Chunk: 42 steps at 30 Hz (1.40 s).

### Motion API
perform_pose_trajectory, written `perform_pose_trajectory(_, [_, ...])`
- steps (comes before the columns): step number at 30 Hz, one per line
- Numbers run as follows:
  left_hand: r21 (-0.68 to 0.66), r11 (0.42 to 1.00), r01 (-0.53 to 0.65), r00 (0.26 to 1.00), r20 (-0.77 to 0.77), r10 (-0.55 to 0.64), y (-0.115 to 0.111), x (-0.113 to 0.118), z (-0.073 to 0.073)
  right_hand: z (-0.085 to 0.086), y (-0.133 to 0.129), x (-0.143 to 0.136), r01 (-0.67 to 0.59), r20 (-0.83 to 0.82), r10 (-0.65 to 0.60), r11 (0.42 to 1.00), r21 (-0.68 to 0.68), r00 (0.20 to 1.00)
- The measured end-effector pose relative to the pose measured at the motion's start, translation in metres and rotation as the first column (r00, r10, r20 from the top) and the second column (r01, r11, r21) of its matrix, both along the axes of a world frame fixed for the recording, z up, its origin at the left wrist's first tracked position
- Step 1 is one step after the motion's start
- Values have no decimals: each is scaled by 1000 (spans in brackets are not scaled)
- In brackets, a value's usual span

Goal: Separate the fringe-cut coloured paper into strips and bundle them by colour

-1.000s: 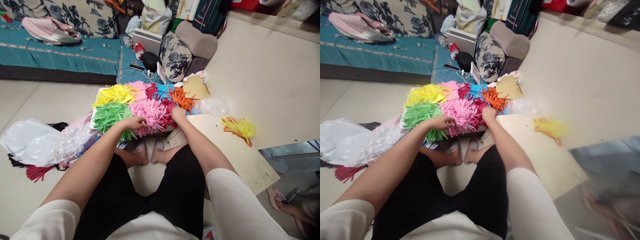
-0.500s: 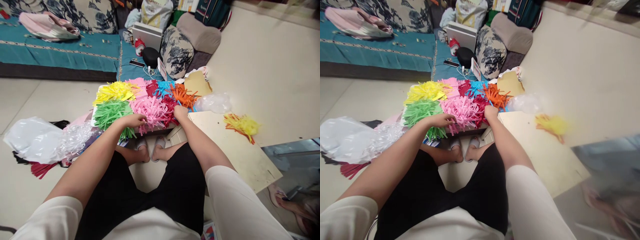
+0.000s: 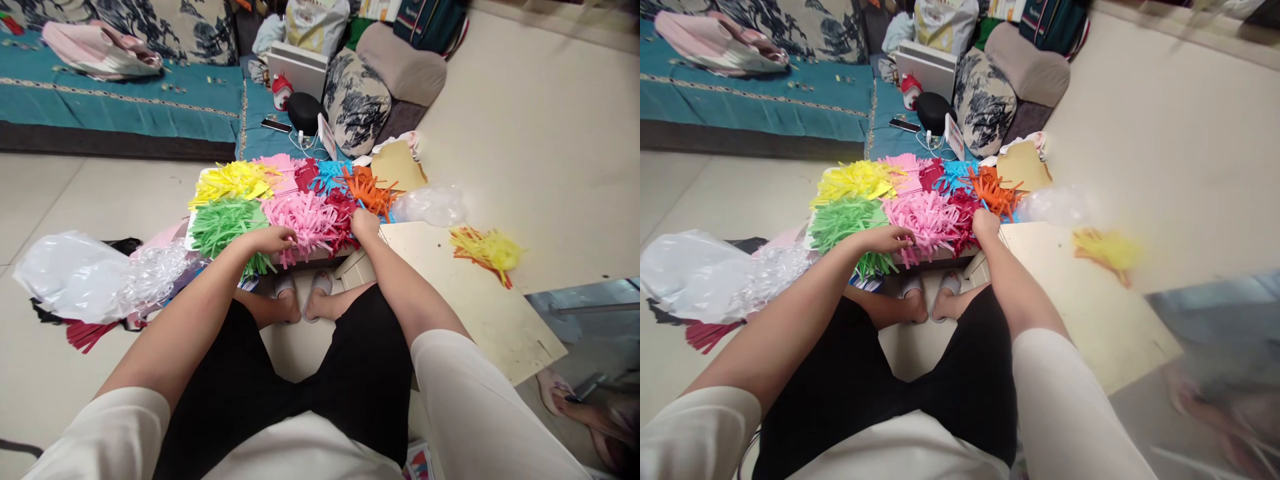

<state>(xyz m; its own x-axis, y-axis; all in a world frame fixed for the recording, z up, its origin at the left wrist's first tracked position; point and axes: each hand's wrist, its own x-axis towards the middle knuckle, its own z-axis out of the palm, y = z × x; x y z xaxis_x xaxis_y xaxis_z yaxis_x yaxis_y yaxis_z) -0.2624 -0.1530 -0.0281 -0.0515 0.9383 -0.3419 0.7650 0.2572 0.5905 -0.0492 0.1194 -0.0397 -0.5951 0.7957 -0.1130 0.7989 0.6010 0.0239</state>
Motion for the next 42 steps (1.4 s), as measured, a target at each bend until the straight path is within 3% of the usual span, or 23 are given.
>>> perform_pose_trajectory(9, [10, 1000, -1, 1000, 3, 1, 0, 0, 0, 5, 4, 7, -33, -328, 63, 995, 97, 943])
perform_pose_trajectory(14, [-1, 1000, 10, 1000, -6, -10, 0, 3, 4, 4, 15, 8, 0, -669, 37, 998, 55, 742])
perform_pose_trajectory(20, [-8, 1000, 15, 1000, -27, -15, 0, 8, 9, 3, 32, 12, 63, -809, -25, 998, 15, 587])
perform_pose_trajectory(22, [-1, 1000, 16, 999, -32, -16, 0, 8, 9, 1, 36, 16, 33, -793, -82, 996, -77, 604])
perform_pose_trajectory(24, [-7, 1000, 14, 1000, -18, -14, 0, 9, 9, -2, 39, 21, -24, -731, -121, 983, -184, 672])
perform_pose_trajectory(26, [-15, 1000, 8, 1000, 8, -8, 0, 9, 8, -4, 42, 26, -80, -651, -84, 973, -219, 754])
perform_pose_trajectory(29, [-13, 1000, -3, 999, 36, 4, 0, 8, 7, -6, 45, 33, -123, -521, 50, 987, -107, 852])
perform_pose_trajectory(32, [-10, 1000, -5, 999, 42, 6, 0, 8, 6, -6, 44, 36, -95, -392, 88, 995, 1, 916])
perform_pose_trajectory(42, [-18, 1000, -1, 1000, 17, 1, 0, 12, 10, -5, 31, 23, 35, -499, 33, 991, 127, 866])
